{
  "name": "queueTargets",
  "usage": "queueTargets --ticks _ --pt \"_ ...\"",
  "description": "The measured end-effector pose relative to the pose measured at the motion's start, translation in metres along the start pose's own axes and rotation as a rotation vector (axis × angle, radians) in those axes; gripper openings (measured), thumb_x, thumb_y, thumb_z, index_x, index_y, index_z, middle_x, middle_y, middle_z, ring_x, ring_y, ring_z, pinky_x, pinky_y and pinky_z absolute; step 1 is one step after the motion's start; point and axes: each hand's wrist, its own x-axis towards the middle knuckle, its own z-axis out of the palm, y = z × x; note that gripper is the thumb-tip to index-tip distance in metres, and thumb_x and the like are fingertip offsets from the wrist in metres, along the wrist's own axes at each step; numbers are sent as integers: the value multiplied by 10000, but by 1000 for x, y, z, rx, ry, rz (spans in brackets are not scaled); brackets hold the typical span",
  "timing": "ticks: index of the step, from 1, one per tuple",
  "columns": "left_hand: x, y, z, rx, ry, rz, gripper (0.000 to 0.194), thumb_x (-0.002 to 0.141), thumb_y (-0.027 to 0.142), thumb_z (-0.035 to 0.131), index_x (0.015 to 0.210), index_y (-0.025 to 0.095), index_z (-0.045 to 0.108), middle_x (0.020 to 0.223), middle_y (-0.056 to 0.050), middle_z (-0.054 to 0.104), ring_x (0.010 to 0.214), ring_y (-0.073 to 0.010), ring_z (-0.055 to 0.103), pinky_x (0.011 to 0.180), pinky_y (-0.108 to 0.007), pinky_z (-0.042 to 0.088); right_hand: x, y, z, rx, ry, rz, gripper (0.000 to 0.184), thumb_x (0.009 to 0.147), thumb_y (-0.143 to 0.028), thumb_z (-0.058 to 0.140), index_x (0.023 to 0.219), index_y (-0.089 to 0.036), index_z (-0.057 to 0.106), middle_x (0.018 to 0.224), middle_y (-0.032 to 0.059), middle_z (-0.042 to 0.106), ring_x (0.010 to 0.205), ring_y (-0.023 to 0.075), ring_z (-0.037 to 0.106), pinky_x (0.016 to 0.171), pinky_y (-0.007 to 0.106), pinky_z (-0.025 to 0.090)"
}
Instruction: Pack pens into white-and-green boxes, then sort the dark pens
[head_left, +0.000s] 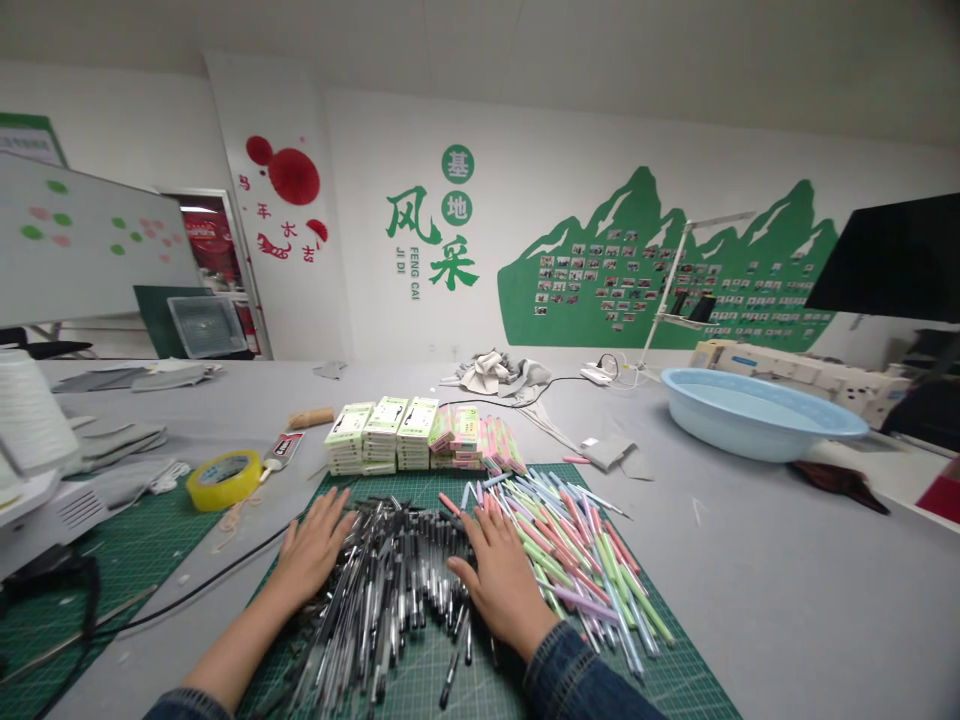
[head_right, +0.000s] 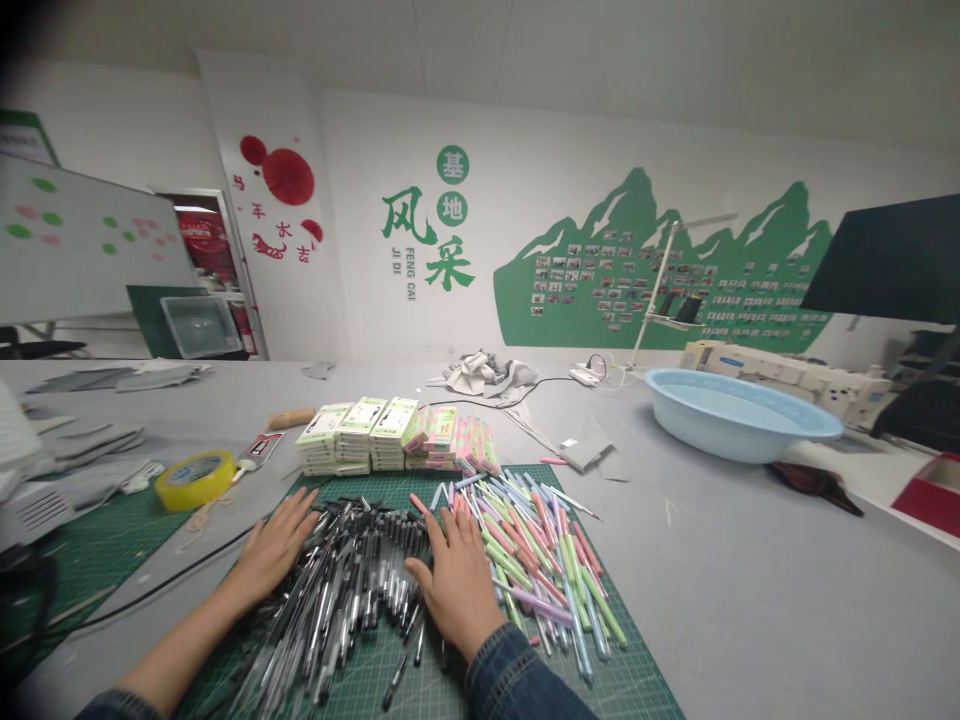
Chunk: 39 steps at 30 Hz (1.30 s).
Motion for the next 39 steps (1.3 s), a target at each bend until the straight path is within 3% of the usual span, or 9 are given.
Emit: queueTargets --ticks 5,14,20,25,30,34,39 --pt "9 -7 7 -23 -87 -46 662 927 510 159 1493 168 201 1556 -100 219 1436 -250 147 1125 -550 101 0 -1 -1 -6 -104 32 603 901 -524 450 1439 -275 340 1480 67 387 1384 308 289 1134 511 202" --pt "2 16 11 -213 -154 149 645 934 529 177 1481 195 246 1528 -69 303 1417 -213 223 1150 -487 120 -3 -2 6 -13 -112 48 613 897 -574 411 1409 -236 403 1463 73 412 1405 314 225 1152 488 160" --pt "-5 21 0 -275 -90 157 703 921 549 230 1485 131 220 1547 -109 244 1425 -231 183 1155 -457 156 -3 1 5 -13 -98 41 615 884 -574 444 1408 -254 401 1458 75 420 1395 324 253 1145 507 171" --pt "-30 0 -12 -194 -94 180 707 913 551 267 1497 163 181 1548 -109 248 1420 -242 204 1145 -465 190 -7 7 -4 -33 -102 64 623 892 -566 432 1432 -264 358 1492 69 367 1406 326 224 1141 517 170" --pt "-80 -16 0 27 8 205 722 871 550 397 1496 312 126 1570 -36 185 1428 -298 147 1102 -560 229 -11 18 -8 -62 -114 52 663 872 -620 420 1440 -290 334 1532 48 283 1424 324 158 1146 521 125" --pt "-110 0 10 151 53 221 727 858 555 411 1487 352 108 1565 -13 189 1425 -322 150 1084 -595 218 -12 23 -4 -77 -136 30 652 877 -652 359 1444 -334 307 1540 29 262 1428 311 145 1144 528 92" --pt "-110 24 13 200 25 239 724 859 583 394 1485 328 132 1565 -13 175 1428 -312 145 1110 -561 175 -13 22 -2 -98 -126 25 645 885 -656 319 1442 -332 311 1536 29 276 1427 301 156 1144 516 86"
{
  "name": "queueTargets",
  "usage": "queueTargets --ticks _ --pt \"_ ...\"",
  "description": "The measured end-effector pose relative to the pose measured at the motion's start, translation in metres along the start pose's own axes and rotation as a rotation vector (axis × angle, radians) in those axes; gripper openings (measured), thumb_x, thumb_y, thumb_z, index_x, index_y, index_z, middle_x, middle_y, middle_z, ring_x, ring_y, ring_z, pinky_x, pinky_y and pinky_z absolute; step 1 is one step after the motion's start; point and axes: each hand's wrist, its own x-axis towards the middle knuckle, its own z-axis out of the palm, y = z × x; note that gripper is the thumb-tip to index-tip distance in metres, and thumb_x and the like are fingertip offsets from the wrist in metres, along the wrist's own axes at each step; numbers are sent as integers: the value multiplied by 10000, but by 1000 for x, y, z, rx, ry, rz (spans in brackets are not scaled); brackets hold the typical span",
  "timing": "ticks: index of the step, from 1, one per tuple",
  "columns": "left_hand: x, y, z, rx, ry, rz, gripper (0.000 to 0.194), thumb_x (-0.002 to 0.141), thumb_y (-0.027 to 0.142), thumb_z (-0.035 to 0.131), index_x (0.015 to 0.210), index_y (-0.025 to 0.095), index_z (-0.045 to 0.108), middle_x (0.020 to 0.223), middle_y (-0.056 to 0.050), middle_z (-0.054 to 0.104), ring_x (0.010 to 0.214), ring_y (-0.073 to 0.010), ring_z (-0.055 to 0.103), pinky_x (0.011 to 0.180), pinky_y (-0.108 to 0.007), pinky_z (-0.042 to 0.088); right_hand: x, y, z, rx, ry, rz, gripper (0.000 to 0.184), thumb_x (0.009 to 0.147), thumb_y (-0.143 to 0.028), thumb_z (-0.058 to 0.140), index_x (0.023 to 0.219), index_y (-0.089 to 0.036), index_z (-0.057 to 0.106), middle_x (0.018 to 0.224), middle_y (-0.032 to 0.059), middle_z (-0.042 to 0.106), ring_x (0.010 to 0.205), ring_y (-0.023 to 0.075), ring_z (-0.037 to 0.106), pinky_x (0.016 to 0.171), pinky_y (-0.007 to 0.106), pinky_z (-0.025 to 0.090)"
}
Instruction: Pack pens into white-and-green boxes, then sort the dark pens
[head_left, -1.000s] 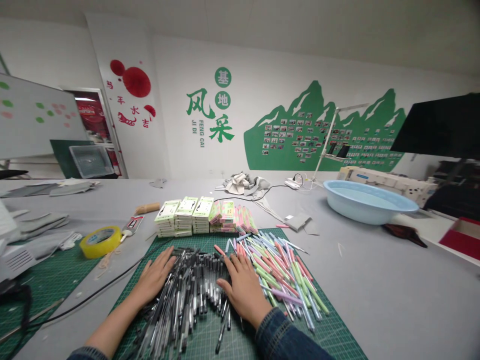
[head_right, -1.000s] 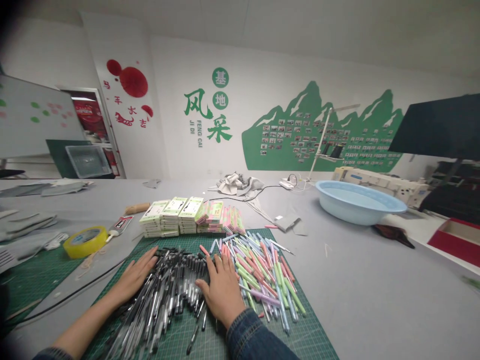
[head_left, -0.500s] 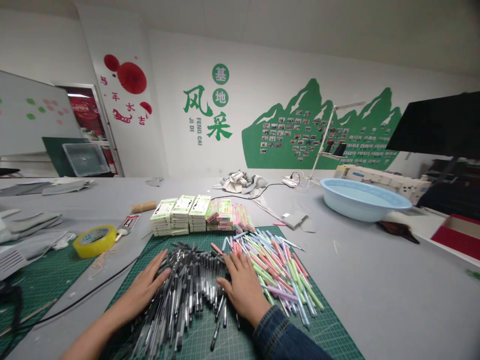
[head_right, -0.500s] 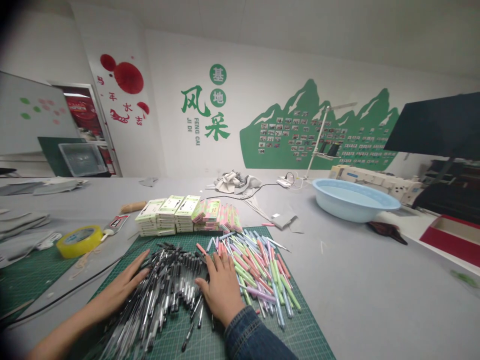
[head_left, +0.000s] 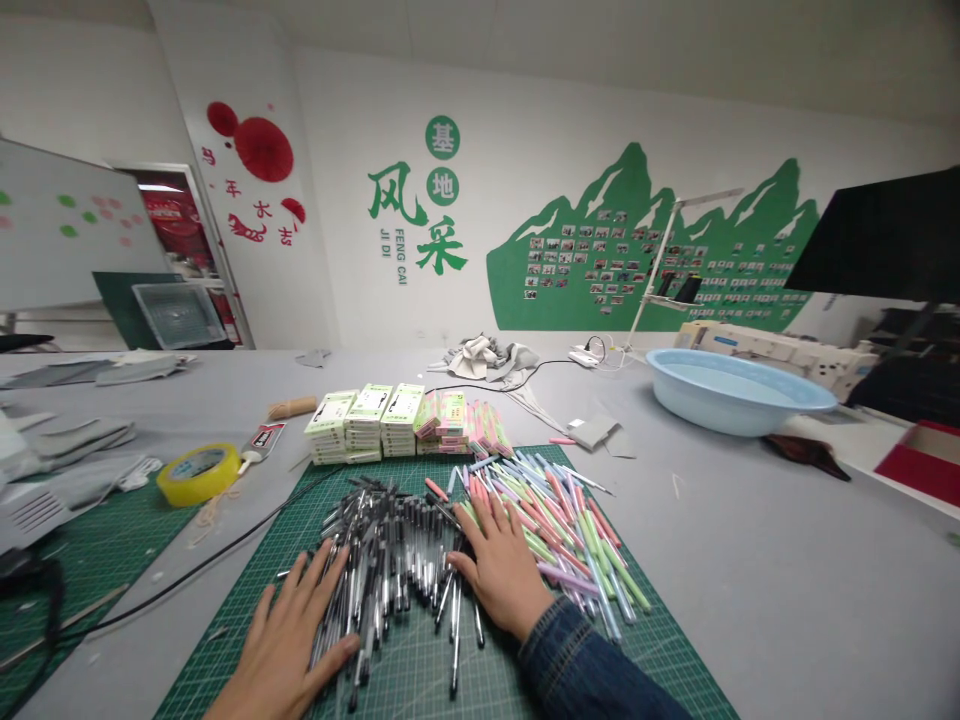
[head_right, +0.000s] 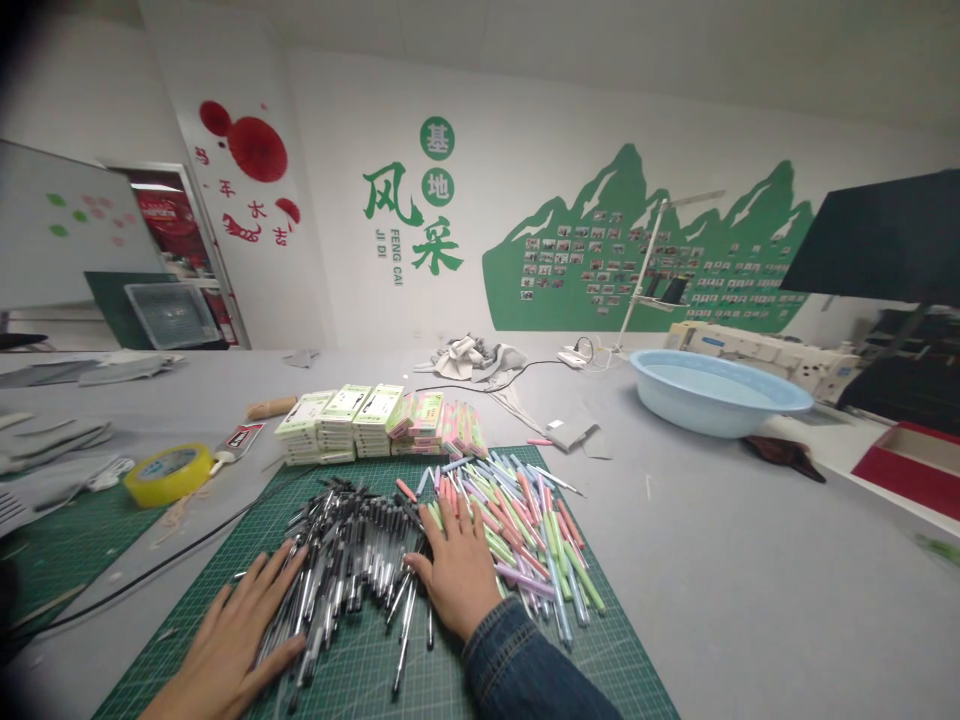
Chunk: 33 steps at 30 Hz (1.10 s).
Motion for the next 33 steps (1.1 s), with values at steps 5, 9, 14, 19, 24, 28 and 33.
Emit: queueTargets --ticks 5,9,14,19,24,28,33 --pt "8 10 -1 -11 8 -55 731 858 597 389 1485 306 151 1569 -35 167 1429 -321 138 1106 -573 163 -1 4 -3 -22 41 38 523 958 -522 276 1434 -314 335 1505 35 348 1411 277 219 1143 501 102" --pt "8 11 -1 -42 23 -62 707 884 560 365 1491 306 105 1574 -42 154 1431 -305 147 1104 -567 170 -4 12 -6 -50 54 34 424 977 -403 315 1387 -348 407 1486 11 383 1409 267 220 1138 507 103" --pt "9 12 0 -74 -8 -24 715 870 569 394 1487 323 132 1571 -35 171 1431 -321 133 1102 -574 161 -7 14 -6 -72 59 29 415 960 -305 386 1368 -372 433 1461 11 423 1403 272 234 1133 510 91" --pt "13 23 -1 -74 19 -24 713 867 572 393 1486 334 132 1571 -27 175 1431 -330 125 1097 -590 164 -5 20 -7 -73 51 67 403 970 -306 360 1358 -366 452 1452 27 437 1407 278 226 1124 524 80" --pt "14 32 -4 -126 -2 -25 708 868 575 391 1487 342 139 1573 -20 164 1434 -321 106 1101 -601 152 -4 23 -9 -79 51 49 408 965 -286 378 1359 -359 452 1451 33 437 1403 294 233 1118 536 93" --pt "18 26 -15 -333 -8 -103 638 906 541 323 1489 321 184 1566 -25 206 1433 -277 149 1120 -573 148 -3 16 -18 -79 72 35 406 963 -327 385 1362 -322 456 1445 55 441 1393 302 256 1120 537 115" --pt "42 -8 -44 -804 -106 -289 623 902 566 290 1418 229 384 1487 -66 398 1370 -234 342 1145 -443 208 4 -4 -33 4 131 15 406 934 -281 431 1336 -263 488 1416 70 469 1370 286 302 1128 532 157"
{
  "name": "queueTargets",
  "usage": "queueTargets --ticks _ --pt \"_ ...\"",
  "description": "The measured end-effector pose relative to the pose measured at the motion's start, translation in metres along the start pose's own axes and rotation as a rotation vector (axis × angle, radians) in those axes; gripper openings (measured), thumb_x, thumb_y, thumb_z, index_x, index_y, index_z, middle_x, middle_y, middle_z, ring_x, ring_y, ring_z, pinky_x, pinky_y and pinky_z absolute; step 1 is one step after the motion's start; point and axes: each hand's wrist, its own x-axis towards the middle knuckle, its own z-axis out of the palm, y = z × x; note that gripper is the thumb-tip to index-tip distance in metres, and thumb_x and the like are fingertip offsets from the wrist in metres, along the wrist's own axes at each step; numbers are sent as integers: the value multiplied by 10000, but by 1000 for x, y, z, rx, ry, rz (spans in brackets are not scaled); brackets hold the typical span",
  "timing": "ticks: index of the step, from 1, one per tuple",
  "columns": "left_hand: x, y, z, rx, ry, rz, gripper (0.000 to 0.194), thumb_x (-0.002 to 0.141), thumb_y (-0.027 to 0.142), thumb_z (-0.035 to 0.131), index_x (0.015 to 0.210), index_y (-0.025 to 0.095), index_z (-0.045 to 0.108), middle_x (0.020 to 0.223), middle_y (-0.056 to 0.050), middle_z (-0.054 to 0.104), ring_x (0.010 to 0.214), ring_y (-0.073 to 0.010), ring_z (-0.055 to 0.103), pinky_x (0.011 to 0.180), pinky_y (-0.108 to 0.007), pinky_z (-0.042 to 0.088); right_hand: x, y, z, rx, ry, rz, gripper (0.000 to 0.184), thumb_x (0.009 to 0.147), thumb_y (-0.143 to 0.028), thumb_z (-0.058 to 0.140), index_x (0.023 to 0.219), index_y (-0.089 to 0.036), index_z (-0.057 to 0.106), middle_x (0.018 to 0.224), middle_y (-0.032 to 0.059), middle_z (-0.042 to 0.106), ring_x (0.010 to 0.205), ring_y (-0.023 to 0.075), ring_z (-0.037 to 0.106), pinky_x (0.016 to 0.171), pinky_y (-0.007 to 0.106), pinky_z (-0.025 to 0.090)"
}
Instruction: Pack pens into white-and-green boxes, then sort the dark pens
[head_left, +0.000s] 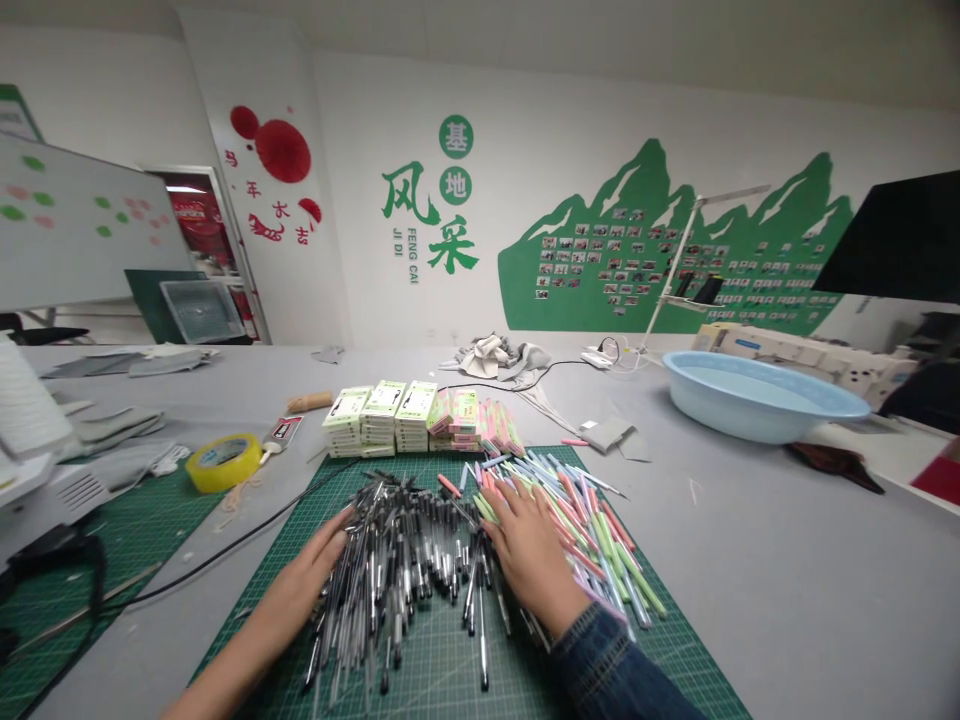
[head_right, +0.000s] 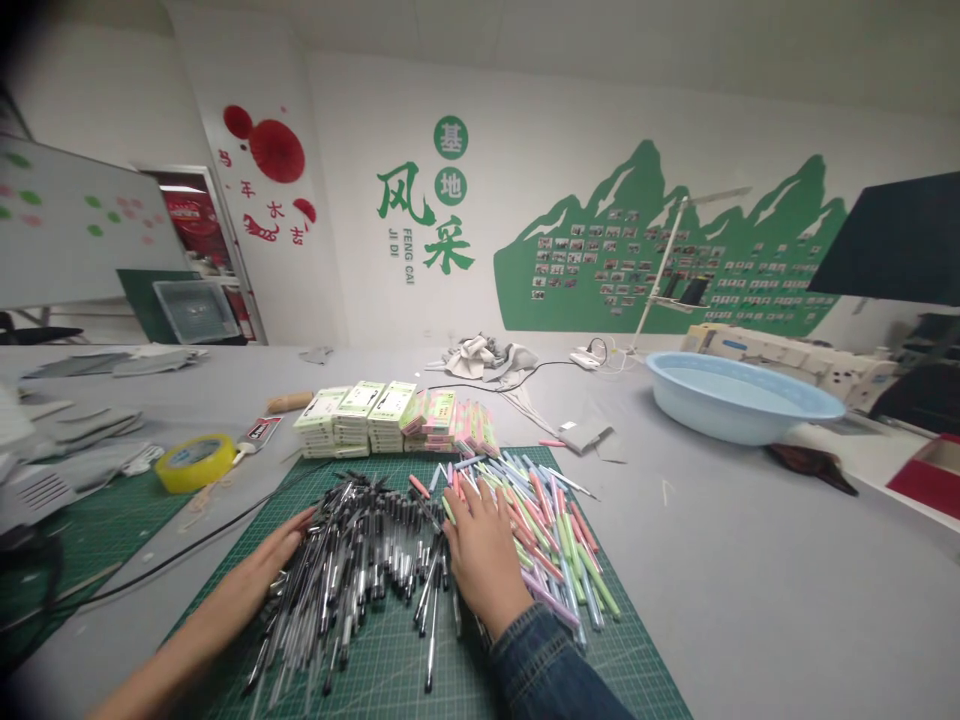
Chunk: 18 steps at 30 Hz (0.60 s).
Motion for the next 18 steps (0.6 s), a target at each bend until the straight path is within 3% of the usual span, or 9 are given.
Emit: queueTargets --ticks 3,6,9,12,18 --pt "14 9 -29 -228 -123 -154 581 887 563 341 1313 203 500 1378 -107 537 1249 -239 512 1064 -416 365 8 -17 -2 189 50 -35 359 907 -232 460 1251 -228 560 1328 82 549 1305 262 403 1108 485 263" --pt "24 20 -46 -292 -211 -221 529 856 556 423 1205 186 571 1281 -134 615 1146 -237 598 968 -387 453 14 -36 4 431 77 -37 304 895 -204 456 1156 -208 612 1214 81 624 1181 226 529 1046 416 378" --pt "31 20 -49 -257 -185 -227 506 806 550 503 1113 162 610 1141 -149 688 1050 -251 649 895 -393 489 15 -51 16 566 102 -10 281 885 -196 452 1091 -208 642 1135 72 663 1094 221 586 988 396 434" --pt "35 6 -43 -251 -149 -173 489 766 525 566 1064 144 638 1037 -146 718 987 -267 667 861 -405 499 10 -58 29 607 120 -22 283 875 -176 448 1071 -208 649 1089 74 678 1040 222 607 942 387 464" --pt "33 -8 -42 -180 -168 -17 398 764 437 583 1032 158 675 1022 -101 725 979 -262 657 831 -355 499 -2 -56 42 577 106 -83 293 878 -141 443 1082 -218 637 1074 72 670 1031 212 598 934 377 467"
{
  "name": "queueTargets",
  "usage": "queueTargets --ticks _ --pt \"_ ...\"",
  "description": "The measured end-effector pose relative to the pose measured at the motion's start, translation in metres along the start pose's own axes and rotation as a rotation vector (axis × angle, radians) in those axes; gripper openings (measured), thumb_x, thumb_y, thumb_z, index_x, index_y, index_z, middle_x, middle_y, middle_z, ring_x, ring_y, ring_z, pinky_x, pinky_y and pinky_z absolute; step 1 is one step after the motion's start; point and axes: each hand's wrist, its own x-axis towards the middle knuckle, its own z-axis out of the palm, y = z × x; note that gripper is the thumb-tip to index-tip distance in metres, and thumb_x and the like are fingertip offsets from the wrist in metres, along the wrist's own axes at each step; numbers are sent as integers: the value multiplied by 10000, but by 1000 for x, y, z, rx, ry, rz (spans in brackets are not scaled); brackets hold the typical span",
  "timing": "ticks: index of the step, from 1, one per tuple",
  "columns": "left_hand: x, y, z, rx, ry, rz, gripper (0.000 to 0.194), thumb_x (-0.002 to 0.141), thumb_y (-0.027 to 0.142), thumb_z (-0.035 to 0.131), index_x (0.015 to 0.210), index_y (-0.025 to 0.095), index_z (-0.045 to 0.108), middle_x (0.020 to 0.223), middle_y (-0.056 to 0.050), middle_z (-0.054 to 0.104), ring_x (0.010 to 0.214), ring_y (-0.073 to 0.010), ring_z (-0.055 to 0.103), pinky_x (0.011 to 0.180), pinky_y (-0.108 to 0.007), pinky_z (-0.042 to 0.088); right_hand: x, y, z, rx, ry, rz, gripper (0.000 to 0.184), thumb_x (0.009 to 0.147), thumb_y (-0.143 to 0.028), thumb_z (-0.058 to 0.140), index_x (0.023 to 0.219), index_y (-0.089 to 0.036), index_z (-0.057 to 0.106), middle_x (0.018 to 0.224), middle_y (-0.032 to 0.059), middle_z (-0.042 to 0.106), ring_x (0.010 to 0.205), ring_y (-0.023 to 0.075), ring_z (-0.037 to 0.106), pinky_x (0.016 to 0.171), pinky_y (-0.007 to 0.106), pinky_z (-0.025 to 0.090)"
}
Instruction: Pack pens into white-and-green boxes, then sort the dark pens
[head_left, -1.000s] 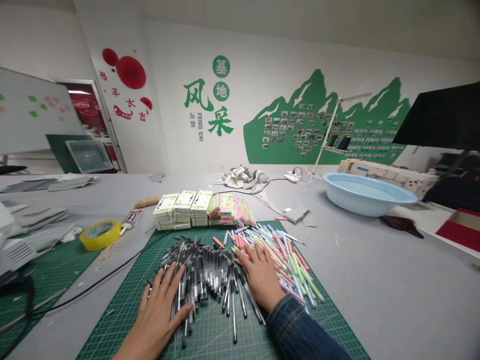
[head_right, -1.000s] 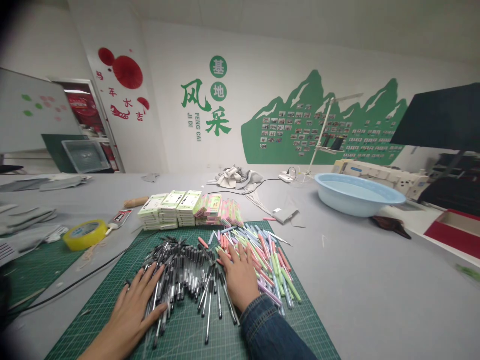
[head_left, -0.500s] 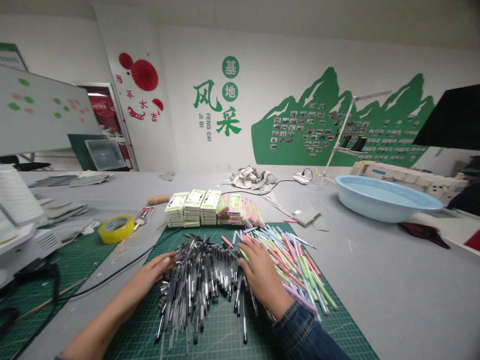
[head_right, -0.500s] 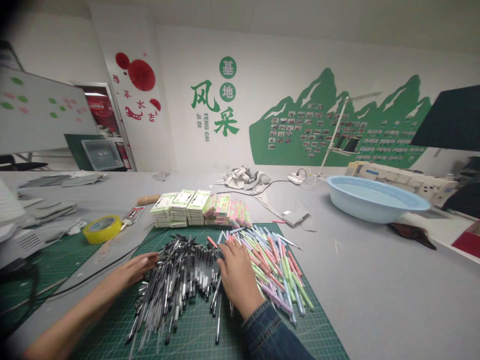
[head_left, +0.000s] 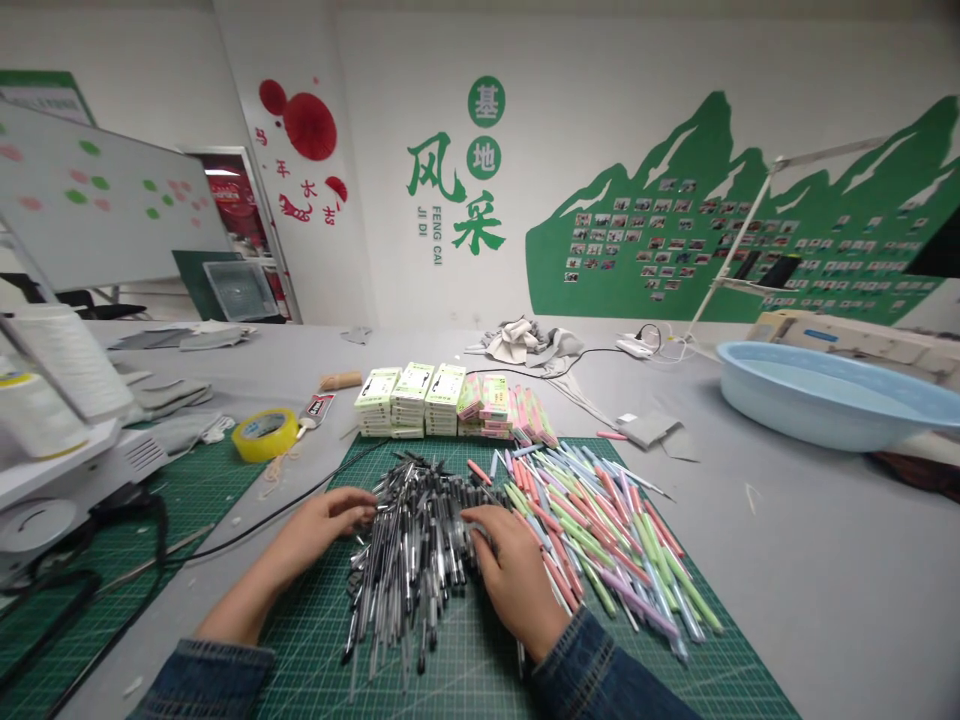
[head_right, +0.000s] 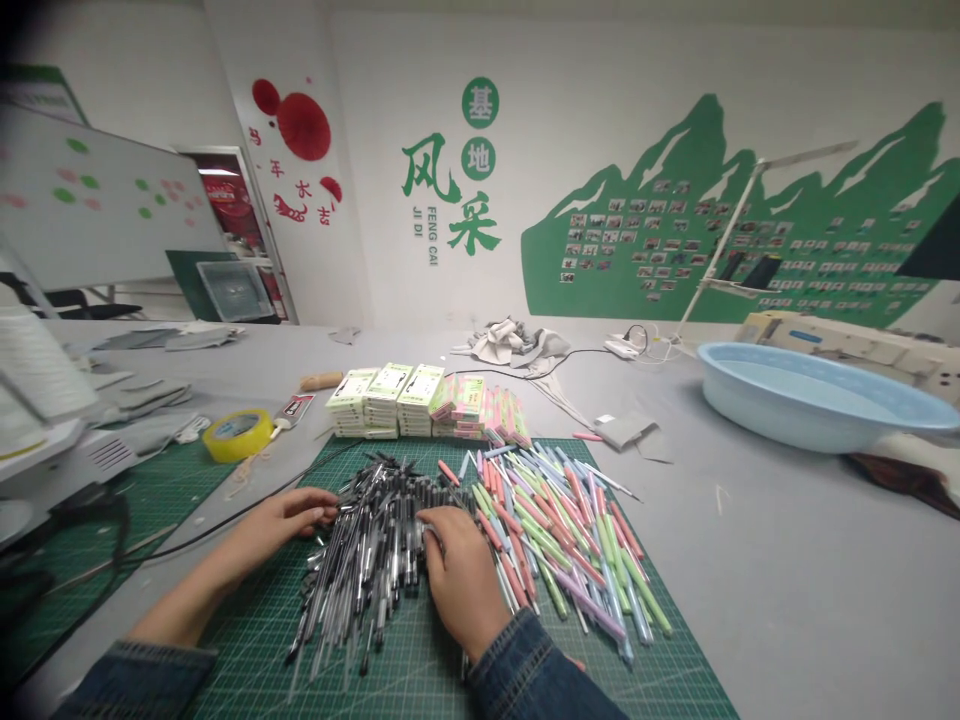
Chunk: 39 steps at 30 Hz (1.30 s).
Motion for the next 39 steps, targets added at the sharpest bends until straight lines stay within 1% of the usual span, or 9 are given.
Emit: queueTargets --ticks 4,7,12,15,19,24,31,34,39 --pt "-2 4 -5 171 34 60 293 739 326 583 963 180 702 1006 -64 734 967 -247 650 877 -337 468 -3 1 4 -3 -31 -15 286 893 -149 431 1081 -217 635 1069 81 667 1025 215 600 928 384 476" --pt "0 -3 -13 266 101 67 270 718 295 582 937 199 708 974 -47 736 960 -245 643 886 -331 457 -3 2 5 -11 -29 -22 275 896 -154 433 1067 -216 639 1050 82 672 1013 217 605 919 387 483" --pt "2 -22 -26 477 189 69 217 657 255 596 827 199 719 813 -38 698 787 -232 619 751 -315 462 -3 3 6 -10 -18 -15 272 896 -145 432 1066 -218 631 1053 81 667 1017 223 597 922 395 476" --pt "2 -26 -25 524 150 94 226 657 240 591 837 202 722 789 -30 667 744 -213 593 720 -303 446 -3 4 6 -7 -22 -17 269 892 -131 440 1068 -217 625 1059 75 660 1027 218 588 933 385 466" --pt "1 -22 -18 551 60 140 213 676 224 583 841 213 717 797 -26 628 752 -201 576 712 -293 434 -4 4 5 -5 -22 -17 267 891 -126 440 1063 -217 623 1052 72 658 1019 216 585 925 379 464" --pt "0 -16 -12 583 43 136 160 681 257 601 803 213 696 795 -22 602 751 -202 566 701 -296 430 -4 4 5 -9 -21 -14 270 898 -133 427 1064 -217 622 1049 74 658 1014 218 585 922 386 462" --pt "0 -19 -13 613 -14 185 152 692 238 600 826 211 667 857 -27 606 760 -197 564 713 -300 429 -5 4 6 -5 -11 -23 268 889 -117 435 1052 -213 625 1034 75 661 1001 217 588 910 380 467" --pt "1 -21 -13 636 -10 177 142 697 227 593 821 213 661 854 -25 615 763 -197 569 708 -298 426 -4 4 5 0 -11 -27 266 887 -108 445 1053 -211 625 1036 74 661 1006 215 586 916 379 464" --pt "3 -22 -16 651 64 156 143 733 259 576 840 216 660 857 -29 643 788 -206 580 721 -300 428 -4 5 6 -1 -15 -20 256 891 -109 455 1055 -212 622 1038 67 659 1003 210 585 914 370 461"
